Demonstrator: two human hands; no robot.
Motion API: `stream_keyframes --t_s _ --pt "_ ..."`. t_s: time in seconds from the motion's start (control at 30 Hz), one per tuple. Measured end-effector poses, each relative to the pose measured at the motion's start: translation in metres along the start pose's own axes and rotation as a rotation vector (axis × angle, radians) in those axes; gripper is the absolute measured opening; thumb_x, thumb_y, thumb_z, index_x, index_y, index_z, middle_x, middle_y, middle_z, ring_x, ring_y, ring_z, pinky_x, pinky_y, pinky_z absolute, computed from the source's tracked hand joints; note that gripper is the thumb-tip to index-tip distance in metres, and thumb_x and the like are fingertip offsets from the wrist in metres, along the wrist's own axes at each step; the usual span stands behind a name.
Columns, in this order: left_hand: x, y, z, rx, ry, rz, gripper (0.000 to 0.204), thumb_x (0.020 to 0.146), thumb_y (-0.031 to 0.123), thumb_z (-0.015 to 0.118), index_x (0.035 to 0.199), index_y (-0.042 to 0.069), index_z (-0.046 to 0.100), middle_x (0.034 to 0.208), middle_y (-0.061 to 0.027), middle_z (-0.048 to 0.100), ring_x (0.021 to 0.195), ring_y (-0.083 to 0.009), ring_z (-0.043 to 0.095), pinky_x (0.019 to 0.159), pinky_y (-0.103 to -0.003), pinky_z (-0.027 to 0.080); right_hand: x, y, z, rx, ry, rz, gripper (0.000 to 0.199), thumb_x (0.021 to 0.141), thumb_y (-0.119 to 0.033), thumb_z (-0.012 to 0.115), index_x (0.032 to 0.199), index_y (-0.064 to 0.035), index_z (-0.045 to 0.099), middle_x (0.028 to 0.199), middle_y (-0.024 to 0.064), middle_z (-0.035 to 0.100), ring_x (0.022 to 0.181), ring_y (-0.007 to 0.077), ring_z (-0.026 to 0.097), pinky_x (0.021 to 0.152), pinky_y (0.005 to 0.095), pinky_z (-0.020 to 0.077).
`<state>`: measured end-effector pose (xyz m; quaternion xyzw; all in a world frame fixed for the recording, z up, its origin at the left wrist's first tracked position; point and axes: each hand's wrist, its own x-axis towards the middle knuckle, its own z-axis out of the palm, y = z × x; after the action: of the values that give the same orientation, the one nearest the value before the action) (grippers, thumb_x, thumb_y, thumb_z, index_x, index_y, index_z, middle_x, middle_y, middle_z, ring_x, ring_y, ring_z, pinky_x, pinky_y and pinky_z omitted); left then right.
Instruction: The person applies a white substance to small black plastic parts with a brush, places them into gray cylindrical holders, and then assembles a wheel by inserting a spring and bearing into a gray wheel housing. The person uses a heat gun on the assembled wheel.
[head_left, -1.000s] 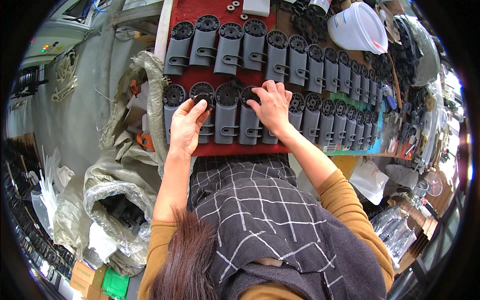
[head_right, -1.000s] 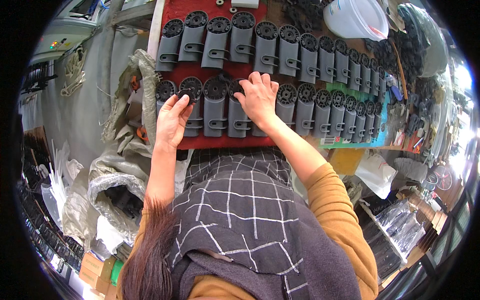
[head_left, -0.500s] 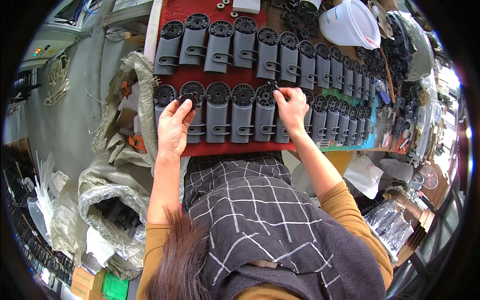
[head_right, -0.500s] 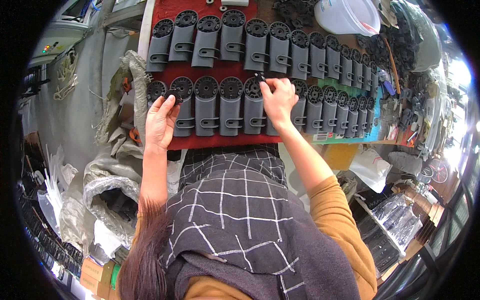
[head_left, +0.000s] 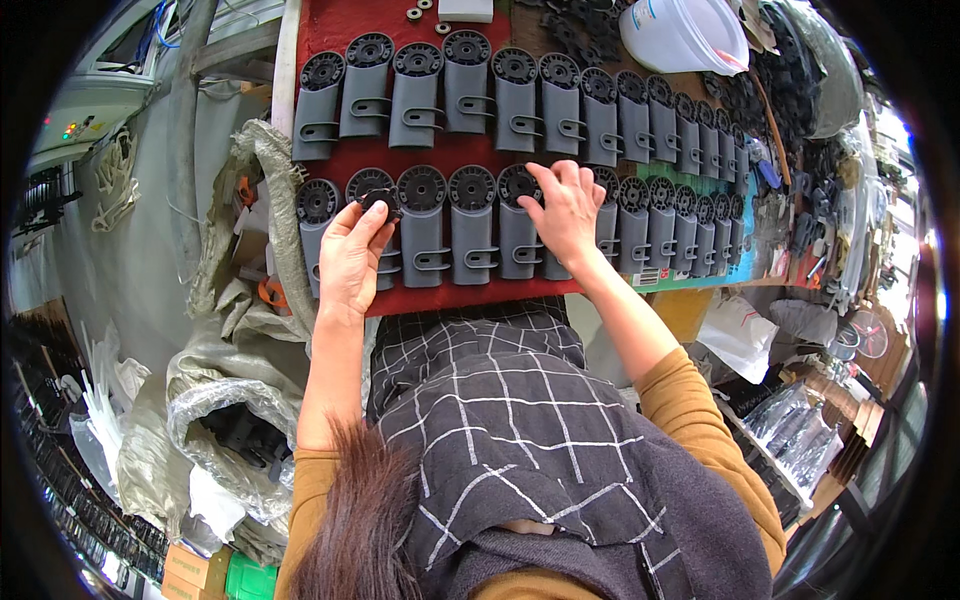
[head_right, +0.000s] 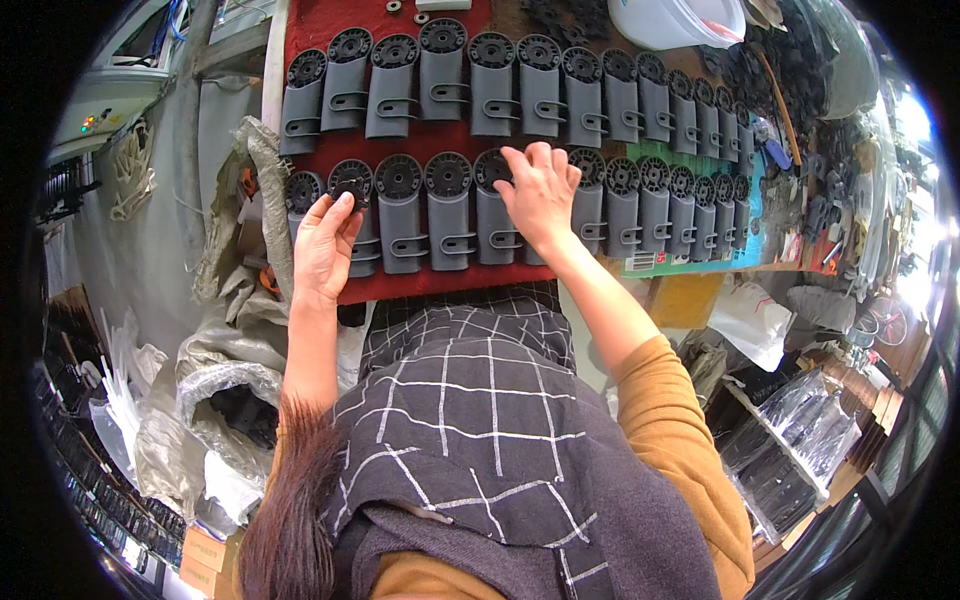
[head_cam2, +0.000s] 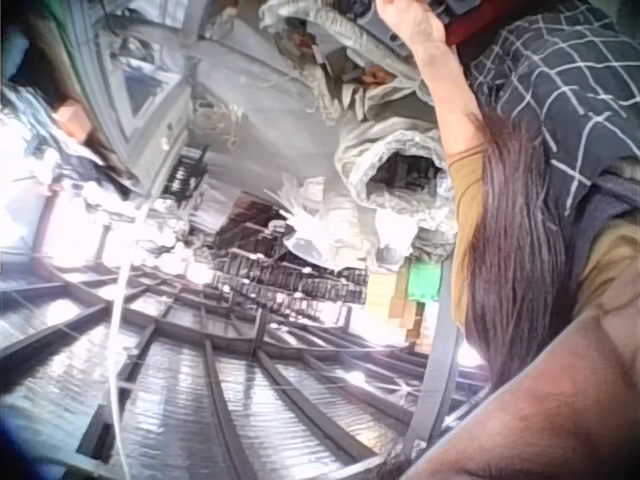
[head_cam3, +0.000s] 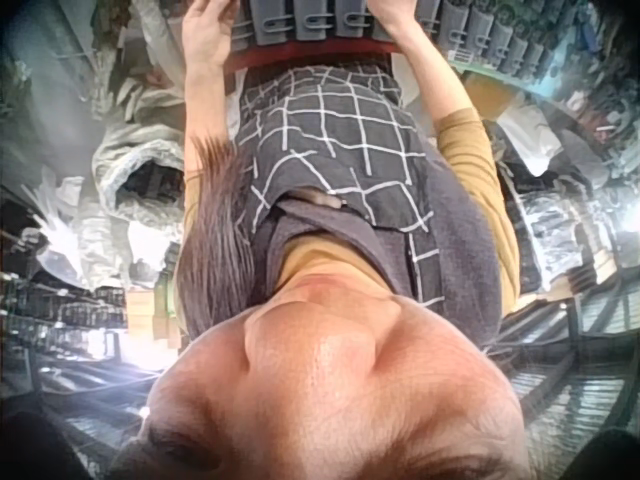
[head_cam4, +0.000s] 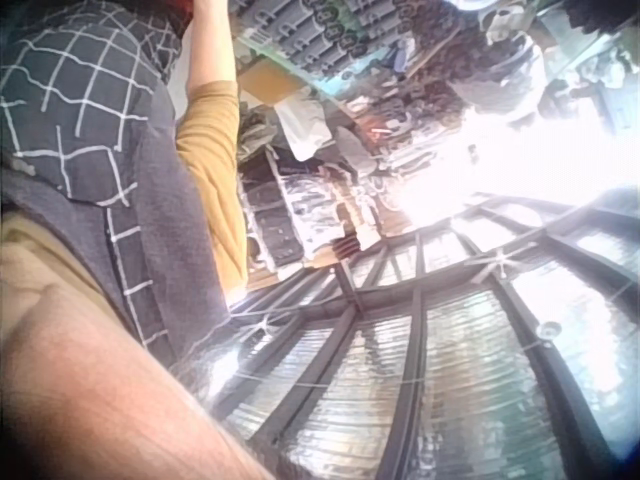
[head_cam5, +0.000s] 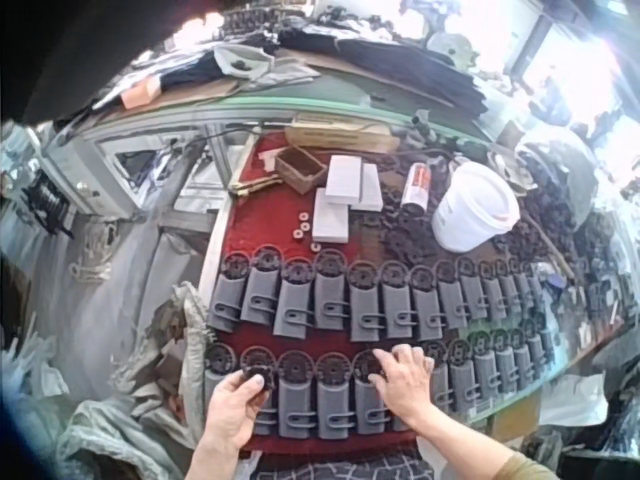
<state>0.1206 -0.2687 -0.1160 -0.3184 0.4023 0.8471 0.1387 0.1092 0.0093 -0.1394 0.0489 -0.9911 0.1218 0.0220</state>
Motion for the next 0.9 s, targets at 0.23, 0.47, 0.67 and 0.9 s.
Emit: stream_keyframes --t_s 0.23,0.47,0.67,0.9 --pt "-0.002 -0.001 0.002 -0.001 -0.02 0.015 0.01 0.086 0.005 0.069 0.095 0.008 0.066 0.092 -0.0012 0.069 0.083 -0.0105 0.066 0.076 -0.023 0.054 0.007 -0.004 0.004 -0.089 -0.081 -0.055 0.037 0.067 -0.025 0.08 0.102 -0.0186 0.068 0.099 0.0003 0.052 0.099 0.0216 0.047 0.081 0.0388 0.0336" --pt "0.0 -0.008 0.015 0.037 -0.056 -0.013 0.012 0.086 0.005 0.07 0.098 0.008 0.067 0.094 -0.0008 0.069 0.085 -0.0098 0.065 0.076 -0.022 0.053 0.006 0.0 0.013 -0.194 -0.087 -0.105 0.033 0.07 -0.029 0.078 0.1 -0.0204 0.069 0.096 -0.0012 0.053 0.097 0.0211 0.048 0.08 0.0382 0.034" --pt "-0.004 -0.008 0.039 0.058 -0.129 -0.019 0.014 0.087 0.006 0.069 0.1 0.008 0.068 0.096 -0.0009 0.069 0.087 -0.0092 0.064 0.077 -0.023 0.053 0.008 -0.007 -0.004 -0.02 -0.129 -0.002 0.034 0.072 -0.032 0.076 0.104 -0.0206 0.072 0.096 -0.0004 0.055 0.098 0.0212 0.048 0.08 0.0382 0.0345" --pt "-0.01 -0.027 0.072 0.262 -0.206 -0.009 0.021 0.088 0.009 0.069 0.109 0.005 0.069 0.097 0.0 0.069 0.088 -0.0077 0.062 0.078 -0.023 0.051 -0.005 -0.053 -0.042 1.141 -0.198 0.337 0.016 0.085 -0.014 0.071 0.096 -0.0015 0.072 0.094 0.0022 0.059 0.084 0.0092 0.055 0.074 0.024 0.0438"
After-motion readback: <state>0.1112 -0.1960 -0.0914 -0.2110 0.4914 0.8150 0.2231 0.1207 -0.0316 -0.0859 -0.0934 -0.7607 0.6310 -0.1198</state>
